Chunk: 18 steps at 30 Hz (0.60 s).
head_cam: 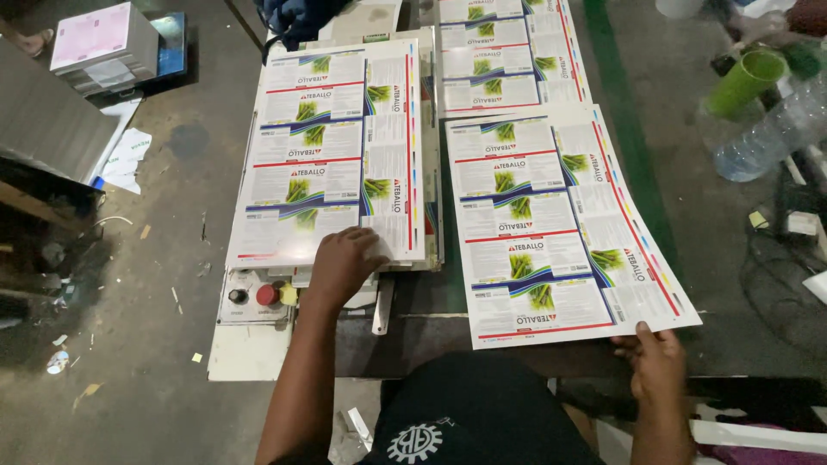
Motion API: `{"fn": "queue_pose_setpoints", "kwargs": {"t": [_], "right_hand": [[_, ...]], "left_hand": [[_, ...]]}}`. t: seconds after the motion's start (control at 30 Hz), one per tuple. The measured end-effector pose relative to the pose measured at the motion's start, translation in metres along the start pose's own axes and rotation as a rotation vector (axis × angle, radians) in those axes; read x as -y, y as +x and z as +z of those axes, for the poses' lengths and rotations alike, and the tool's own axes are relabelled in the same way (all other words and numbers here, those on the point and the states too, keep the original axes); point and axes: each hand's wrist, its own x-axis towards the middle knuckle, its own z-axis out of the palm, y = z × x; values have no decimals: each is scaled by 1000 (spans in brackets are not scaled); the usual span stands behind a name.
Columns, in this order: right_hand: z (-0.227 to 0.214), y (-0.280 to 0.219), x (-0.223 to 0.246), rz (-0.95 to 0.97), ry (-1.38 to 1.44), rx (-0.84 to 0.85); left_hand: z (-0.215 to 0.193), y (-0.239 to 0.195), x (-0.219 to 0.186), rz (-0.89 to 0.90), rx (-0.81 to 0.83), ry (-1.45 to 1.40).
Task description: Inspecting and aligning printed product sheets coming off a finishing machine in a print shop.
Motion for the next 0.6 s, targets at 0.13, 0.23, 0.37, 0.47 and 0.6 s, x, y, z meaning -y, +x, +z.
{"fn": "queue_pose_setpoints", "kwargs": {"t": [0.13, 0.23, 0.37, 0.47, 0.6], "right_hand": [[2, -5, 0, 5, -16, 4], [12, -12, 3, -4, -60, 12], [30, -3, -5, -8, -42, 68], [55, 13, 0, -42, -20, 162], [94, 47, 16, -62, -27, 193]], "left_hand": [[-8, -1, -12, 1, 37, 33], [-7, -4, -10, 58, 0, 67], [-5, -5, -8, 20, -21, 21], [-6, -4, -11, -16, -76, 44], [-8, -4, -12, 9, -209, 65]]}}
